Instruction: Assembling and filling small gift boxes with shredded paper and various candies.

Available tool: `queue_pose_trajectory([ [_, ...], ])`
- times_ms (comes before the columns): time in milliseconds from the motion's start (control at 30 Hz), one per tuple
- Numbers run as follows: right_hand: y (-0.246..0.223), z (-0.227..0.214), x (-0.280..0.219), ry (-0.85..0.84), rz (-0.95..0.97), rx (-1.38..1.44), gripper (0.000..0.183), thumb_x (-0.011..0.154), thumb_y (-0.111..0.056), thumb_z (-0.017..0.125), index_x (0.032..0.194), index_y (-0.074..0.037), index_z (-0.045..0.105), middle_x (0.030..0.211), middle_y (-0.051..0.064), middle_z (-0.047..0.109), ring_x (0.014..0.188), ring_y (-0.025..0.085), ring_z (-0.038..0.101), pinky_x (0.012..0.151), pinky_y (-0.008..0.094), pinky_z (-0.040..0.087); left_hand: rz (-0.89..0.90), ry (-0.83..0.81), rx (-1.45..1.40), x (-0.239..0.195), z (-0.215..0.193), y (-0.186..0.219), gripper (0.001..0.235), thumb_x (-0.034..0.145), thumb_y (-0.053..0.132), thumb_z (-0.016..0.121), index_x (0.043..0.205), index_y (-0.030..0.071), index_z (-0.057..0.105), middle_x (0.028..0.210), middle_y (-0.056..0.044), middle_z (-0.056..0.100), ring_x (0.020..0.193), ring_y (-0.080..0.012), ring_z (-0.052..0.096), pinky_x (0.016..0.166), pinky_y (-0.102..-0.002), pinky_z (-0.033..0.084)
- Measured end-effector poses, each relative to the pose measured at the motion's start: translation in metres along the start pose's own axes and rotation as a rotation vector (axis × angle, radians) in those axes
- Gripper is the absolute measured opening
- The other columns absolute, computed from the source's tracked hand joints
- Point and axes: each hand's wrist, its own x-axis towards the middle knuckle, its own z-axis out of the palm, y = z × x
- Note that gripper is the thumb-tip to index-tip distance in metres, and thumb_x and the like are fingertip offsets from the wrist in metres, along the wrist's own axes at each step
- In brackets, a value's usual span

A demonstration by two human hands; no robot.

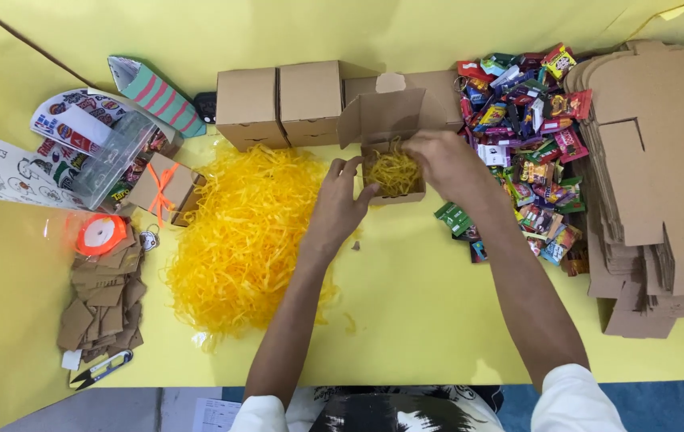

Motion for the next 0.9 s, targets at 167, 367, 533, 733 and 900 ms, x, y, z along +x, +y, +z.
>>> queue_pose_trajectory([
  [167, -0.007, -0.010, -0.012, -0.160, 0.089, 0.036, 0.016, 0.098, -0.002, 0.063, 0.106, -0.003, 0.077, 0.098, 0.017, 0.076, 0.095, 0.035, 0.073, 0.082, 0.042, 0.060, -0.075, 0.017, -0.037, -0.001, 0.011, -0.003, 0.054, 0.096, 0.012, 0.068, 0.141, -0.010, 0.048, 0.112, -0.024, 0.058, 0.102, -0.0411, 0.069, 0.081, -0.047, 0.062],
  [367, -0.004, 0.032, -0.005, -0.328, 0.020, -0.234, 0.015, 0.088, 0.000, 0.067, 0.099, -0.001, 0.077, 0.092, 0.019, 0.075, 0.089, 0.035, 0.075, 0.079, 0.045, 0.063, -0.010, 0.105, 0.008, 0.010, 0.049, -0.048, 0.036, 0.089, 0.007, 0.073, 0.120, -0.010, 0.066, 0.085, -0.018, 0.068, 0.070, -0.0318, 0.074, 0.055, -0.038, 0.060],
  [533, -0.001, 0.049, 0.004, -0.272, -0.015, -0.211, 0.015, 0.085, 0.002, 0.062, 0.095, 0.001, 0.074, 0.093, 0.021, 0.073, 0.090, 0.039, 0.073, 0.079, 0.047, 0.063, -0.007, 0.179, 0.118, 0.007, 0.051, -0.035, 0.029, 0.086, 0.003, 0.074, 0.114, -0.006, 0.071, 0.083, -0.015, 0.068, 0.072, -0.0305, 0.074, 0.056, -0.036, 0.061],
  [733, 0.027, 0.054, 0.010, 0.081, -0.052, -0.340, 0.021, 0.097, -0.001, 0.055, 0.110, -0.003, 0.071, 0.105, 0.011, 0.066, 0.088, 0.029, 0.071, 0.079, 0.040, 0.062, 0.056, 0.200, 0.156, 0.002, 0.047, -0.023, 0.012, 0.087, -0.001, 0.069, 0.099, -0.003, 0.075, 0.086, -0.014, 0.062, 0.077, -0.0362, 0.071, 0.061, -0.042, 0.063],
  [900, 0.021, 0.054, 0.019, 0.098, 0.073, -0.331, 0.019, 0.101, -0.011, 0.059, 0.112, -0.013, 0.074, 0.094, 0.008, 0.069, 0.083, 0.033, 0.073, 0.064, 0.048, 0.063, -0.021, 0.132, 0.137, 0.002, 0.043, -0.016, 0.016, 0.095, 0.007, 0.066, 0.102, -0.001, 0.077, 0.090, -0.015, 0.057, 0.082, -0.0413, 0.069, 0.065, -0.053, 0.063],
])
